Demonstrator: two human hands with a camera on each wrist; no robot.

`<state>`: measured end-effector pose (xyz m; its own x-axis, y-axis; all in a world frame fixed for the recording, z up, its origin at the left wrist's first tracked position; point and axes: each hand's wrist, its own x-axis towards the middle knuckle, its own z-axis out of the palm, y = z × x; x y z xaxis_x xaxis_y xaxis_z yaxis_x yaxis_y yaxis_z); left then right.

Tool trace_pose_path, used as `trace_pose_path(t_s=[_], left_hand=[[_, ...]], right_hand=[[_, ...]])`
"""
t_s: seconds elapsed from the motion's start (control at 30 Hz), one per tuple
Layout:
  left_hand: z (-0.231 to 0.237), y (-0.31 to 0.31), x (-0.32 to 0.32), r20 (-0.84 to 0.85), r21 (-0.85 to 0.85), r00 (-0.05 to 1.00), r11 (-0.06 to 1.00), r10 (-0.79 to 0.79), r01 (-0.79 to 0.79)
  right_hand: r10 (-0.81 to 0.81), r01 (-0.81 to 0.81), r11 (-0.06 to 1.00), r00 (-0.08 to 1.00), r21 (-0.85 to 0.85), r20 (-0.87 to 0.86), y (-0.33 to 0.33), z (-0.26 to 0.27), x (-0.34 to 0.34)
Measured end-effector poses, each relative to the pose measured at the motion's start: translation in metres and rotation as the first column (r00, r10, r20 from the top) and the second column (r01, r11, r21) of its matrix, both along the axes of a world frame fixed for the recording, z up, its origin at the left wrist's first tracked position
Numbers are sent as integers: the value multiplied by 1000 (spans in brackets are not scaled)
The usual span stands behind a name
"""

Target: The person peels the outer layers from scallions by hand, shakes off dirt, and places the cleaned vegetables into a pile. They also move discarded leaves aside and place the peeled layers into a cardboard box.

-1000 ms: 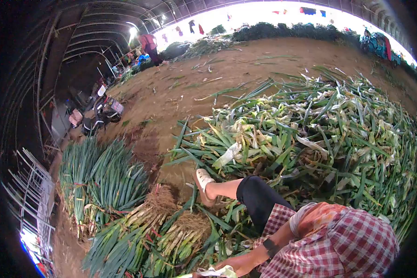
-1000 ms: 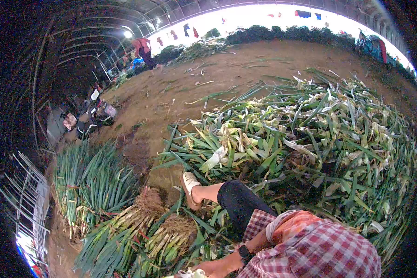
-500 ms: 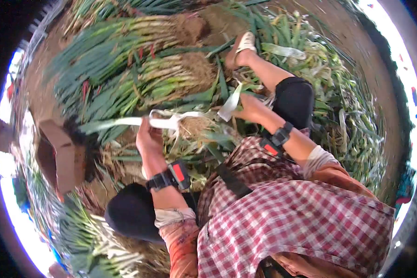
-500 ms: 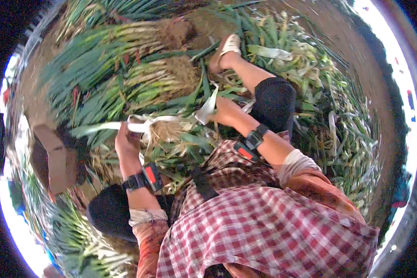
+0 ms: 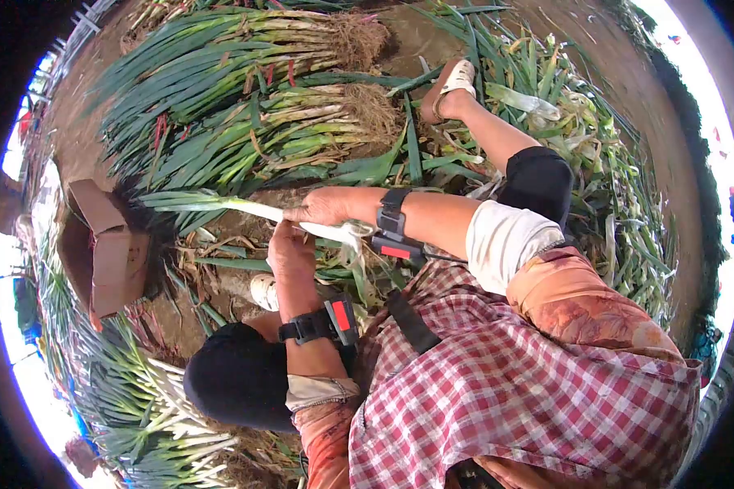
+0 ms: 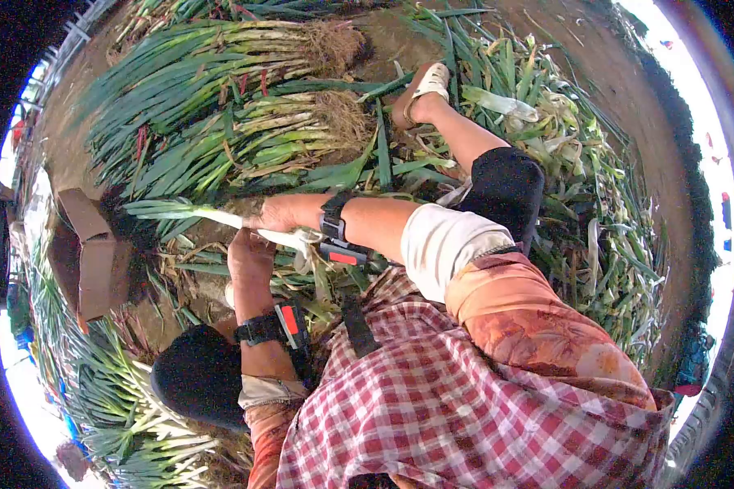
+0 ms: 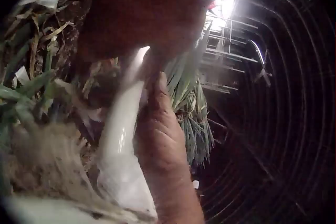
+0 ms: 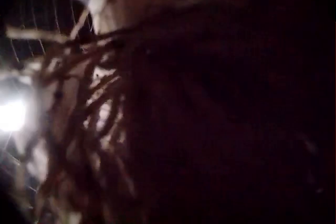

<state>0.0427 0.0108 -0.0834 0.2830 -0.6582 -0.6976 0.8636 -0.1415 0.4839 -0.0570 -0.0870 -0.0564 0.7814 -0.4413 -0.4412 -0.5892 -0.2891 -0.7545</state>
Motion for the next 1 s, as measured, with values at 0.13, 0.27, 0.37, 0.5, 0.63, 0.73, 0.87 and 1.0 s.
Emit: trace_pose_path(t_s=[0.13, 0.27, 0.37, 0.5, 0.63, 0.73, 0.87, 1.0], left_hand=[[-10, -5, -7, -41, -42, 997, 997, 65, -67], [-20, -3, 9, 25, -132, 998, 990, 61, -57], [-8, -21, 23, -23, -34, 898, 898, 439, -439], [8, -20, 30, -248, -146, 883, 885, 399, -441], [-7, -25, 27, -447, -316, 868, 870, 215, -378], [-7, -29, 22, -381, -303, 884, 867, 270, -395], [6, -30, 14, -90, -274, 949, 909, 301, -314], [10, -30, 32, -278, -234, 893, 877, 354, -420]], right_hand=[[-54, 58, 996, 997, -70, 52, 14, 8, -22], [-104, 152, 925, 983, -349, 152, 15, 13, -68], [-249, 278, 922, 959, -270, 137, 27, 51, -141], [-441, 423, 883, 896, -201, -50, 17, 62, -214], [-142, 192, 907, 977, -374, 157, 24, 42, -160], [-20, 172, 923, 915, -344, 404, 30, 24, -91], [-190, 46, 971, 745, 234, 640, 50, -9, -44], [-319, 264, 926, 930, 269, 186, 64, 24, -62]])
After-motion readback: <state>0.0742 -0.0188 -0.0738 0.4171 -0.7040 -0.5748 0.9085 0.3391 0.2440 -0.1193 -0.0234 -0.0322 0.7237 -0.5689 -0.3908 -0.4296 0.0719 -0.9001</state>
